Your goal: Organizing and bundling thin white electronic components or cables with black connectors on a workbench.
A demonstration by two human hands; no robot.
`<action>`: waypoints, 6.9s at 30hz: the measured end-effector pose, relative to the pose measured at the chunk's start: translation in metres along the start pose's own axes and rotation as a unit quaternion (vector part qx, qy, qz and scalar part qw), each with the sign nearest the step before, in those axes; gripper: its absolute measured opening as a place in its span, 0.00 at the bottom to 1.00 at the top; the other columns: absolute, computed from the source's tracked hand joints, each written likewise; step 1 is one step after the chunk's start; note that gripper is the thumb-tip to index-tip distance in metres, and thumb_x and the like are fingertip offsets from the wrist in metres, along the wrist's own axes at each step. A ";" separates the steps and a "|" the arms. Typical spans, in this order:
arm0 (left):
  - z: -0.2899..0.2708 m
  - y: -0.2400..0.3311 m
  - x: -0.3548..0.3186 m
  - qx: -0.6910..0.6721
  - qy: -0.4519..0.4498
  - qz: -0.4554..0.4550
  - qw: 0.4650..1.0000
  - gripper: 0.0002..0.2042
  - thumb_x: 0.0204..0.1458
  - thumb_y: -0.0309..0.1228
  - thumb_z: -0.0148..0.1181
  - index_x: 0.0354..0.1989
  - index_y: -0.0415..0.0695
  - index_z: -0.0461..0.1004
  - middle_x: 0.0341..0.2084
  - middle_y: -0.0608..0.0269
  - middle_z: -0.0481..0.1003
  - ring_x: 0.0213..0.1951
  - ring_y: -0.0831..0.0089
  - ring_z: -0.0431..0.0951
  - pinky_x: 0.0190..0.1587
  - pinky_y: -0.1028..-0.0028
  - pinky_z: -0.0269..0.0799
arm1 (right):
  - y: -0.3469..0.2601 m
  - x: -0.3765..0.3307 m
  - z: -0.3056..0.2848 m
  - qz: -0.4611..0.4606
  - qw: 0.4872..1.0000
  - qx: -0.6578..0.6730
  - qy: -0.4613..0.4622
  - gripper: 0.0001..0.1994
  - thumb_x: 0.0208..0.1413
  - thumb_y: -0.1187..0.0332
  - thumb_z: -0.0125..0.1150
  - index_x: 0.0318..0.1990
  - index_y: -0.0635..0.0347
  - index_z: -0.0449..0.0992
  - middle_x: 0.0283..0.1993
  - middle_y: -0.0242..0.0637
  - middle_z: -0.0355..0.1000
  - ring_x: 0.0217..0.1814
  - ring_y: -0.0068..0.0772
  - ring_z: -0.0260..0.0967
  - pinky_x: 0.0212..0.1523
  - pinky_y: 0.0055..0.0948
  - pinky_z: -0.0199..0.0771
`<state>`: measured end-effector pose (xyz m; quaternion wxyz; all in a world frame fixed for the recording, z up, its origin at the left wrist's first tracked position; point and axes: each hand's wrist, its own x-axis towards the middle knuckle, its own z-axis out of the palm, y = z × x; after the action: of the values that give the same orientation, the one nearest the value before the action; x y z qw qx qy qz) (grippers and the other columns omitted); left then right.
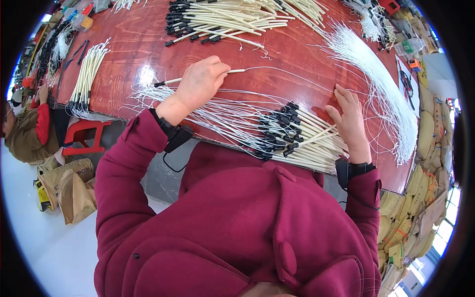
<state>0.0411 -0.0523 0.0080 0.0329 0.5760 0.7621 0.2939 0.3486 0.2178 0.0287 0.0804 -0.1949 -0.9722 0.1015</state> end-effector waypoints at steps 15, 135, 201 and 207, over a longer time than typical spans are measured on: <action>0.001 0.005 0.003 0.030 -0.003 -0.010 1.000 0.07 0.54 0.26 0.63 0.40 0.40 0.81 0.32 0.56 0.78 0.36 0.54 0.80 0.38 0.60 0.74 | -0.001 0.000 0.004 0.008 1.000 -0.017 0.012 0.25 0.56 0.61 0.66 0.56 0.72 0.75 0.64 0.46 0.69 0.61 0.51 0.66 0.63 0.43 0.66; 0.005 -0.013 0.092 0.209 0.070 0.204 0.954 0.08 0.52 0.27 0.60 0.41 0.44 0.78 0.33 0.59 0.75 0.37 0.58 0.77 0.41 0.60 0.73 | 0.005 -0.013 0.000 -0.002 0.997 0.073 0.018 0.20 0.61 0.65 0.59 0.54 0.72 0.77 0.63 0.46 0.72 0.60 0.49 0.66 0.63 0.41 0.65; 0.011 0.056 0.052 -0.180 -0.103 0.011 0.978 0.09 0.58 0.23 0.59 0.42 0.39 0.66 0.29 0.55 0.75 0.32 0.60 0.76 0.37 0.65 0.69 | -0.027 0.040 0.012 -0.095 0.995 0.019 0.036 0.13 0.56 0.69 0.65 0.49 0.58 0.80 0.50 0.35 0.78 0.55 0.41 0.71 0.56 0.39 0.66; -0.016 0.051 0.034 -0.169 -0.165 -0.050 0.970 0.11 0.57 0.26 0.61 0.46 0.39 0.71 0.25 0.52 0.76 0.27 0.66 0.77 0.33 0.68 0.71 | -0.022 0.028 -0.009 -0.138 0.987 0.051 0.066 0.06 0.56 0.70 0.64 0.40 0.57 0.82 0.44 0.31 0.80 0.49 0.37 0.72 0.52 0.36 0.66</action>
<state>0.0673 -0.0199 0.0560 0.2697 0.5642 0.7132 0.3168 0.3167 0.2102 0.0455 0.1670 -0.0612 -0.9760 0.1256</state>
